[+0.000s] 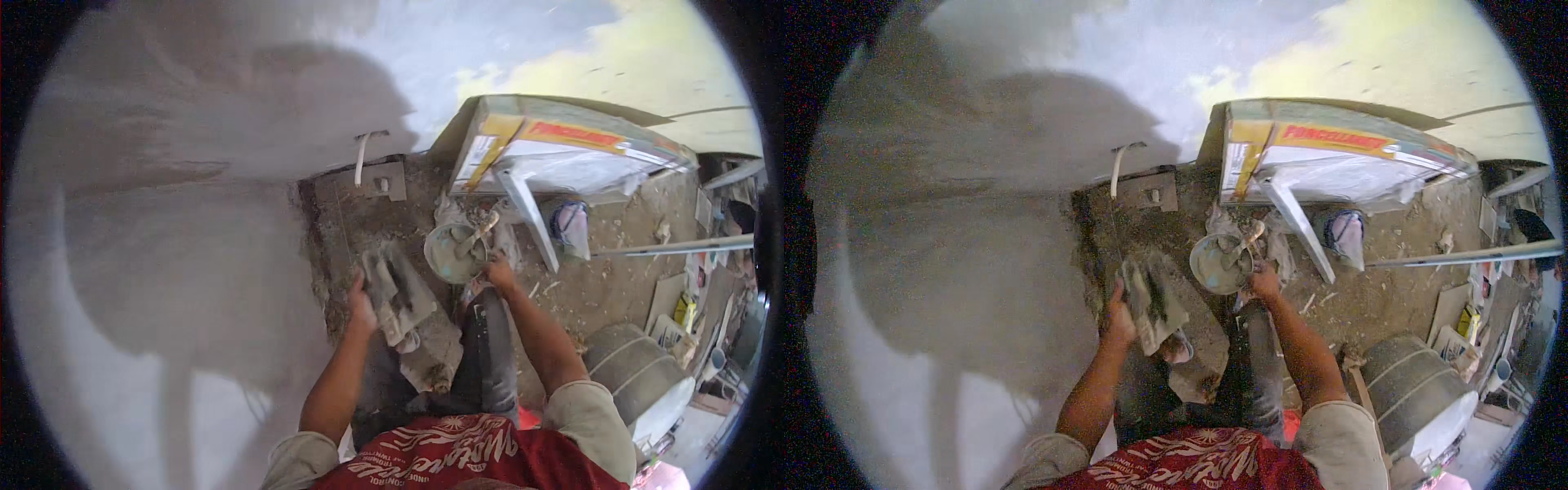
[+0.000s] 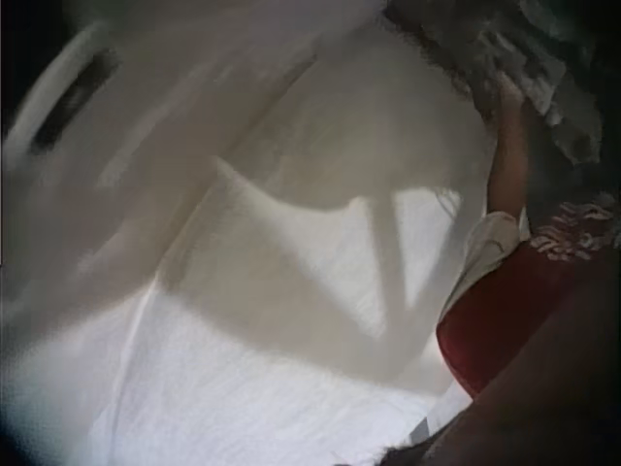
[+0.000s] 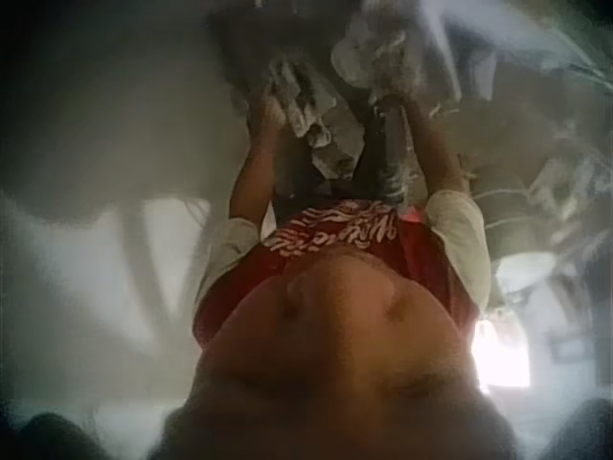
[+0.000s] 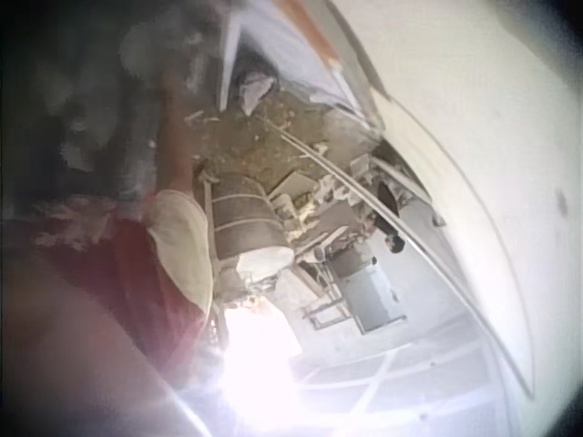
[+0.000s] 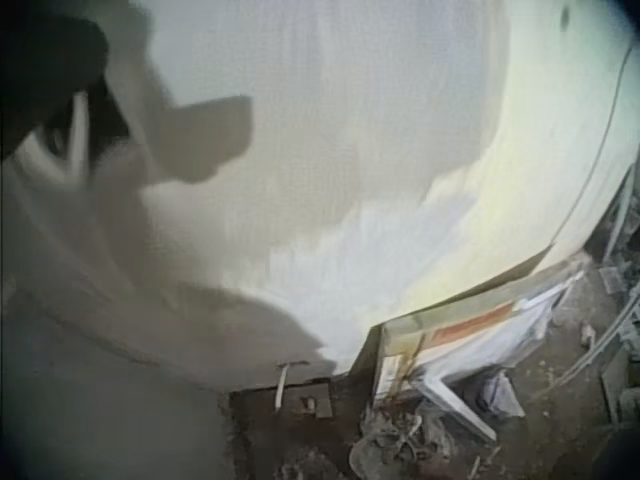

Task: The person scoops plaster onto putty knives and applies it to the wall around electrical outlets and conduits, smoothing the plaster across the surface.

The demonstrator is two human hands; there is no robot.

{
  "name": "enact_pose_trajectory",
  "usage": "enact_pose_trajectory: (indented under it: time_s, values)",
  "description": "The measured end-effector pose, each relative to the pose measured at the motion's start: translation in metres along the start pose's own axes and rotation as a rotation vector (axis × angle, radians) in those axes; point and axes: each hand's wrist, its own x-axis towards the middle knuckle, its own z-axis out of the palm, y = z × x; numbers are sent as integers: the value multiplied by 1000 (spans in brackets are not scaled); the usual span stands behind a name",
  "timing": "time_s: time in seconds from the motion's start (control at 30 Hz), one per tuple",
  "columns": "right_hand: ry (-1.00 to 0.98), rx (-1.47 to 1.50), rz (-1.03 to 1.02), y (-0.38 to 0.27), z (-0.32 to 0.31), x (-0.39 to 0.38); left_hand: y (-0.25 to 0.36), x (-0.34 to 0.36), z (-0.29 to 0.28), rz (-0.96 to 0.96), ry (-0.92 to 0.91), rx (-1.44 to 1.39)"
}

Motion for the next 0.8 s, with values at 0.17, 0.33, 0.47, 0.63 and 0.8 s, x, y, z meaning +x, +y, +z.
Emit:
enact_pose_trajectory:
  time_s: [0.17, 0.33, 0.47, 0.63, 0.8]
  values:
    - [-243, -617, -134, 106, -28, 116, -56, 156, 5, 10, -236, -118]
    - [-514, -532, -427, 151, 15, 152, -91, 321, -62, 135, -236, -301]
    - [-182, -601, -273, 165, -77, 170, -163, 360, 30, -70, -469, -525]
    - [-32, -530, -437, 19, 57, 99, -144, 377, -63, 119, -340, -455]
    - [-184, -1253, -563, 27, 22, 129, -173, 382, -48, -68, -408, -323]
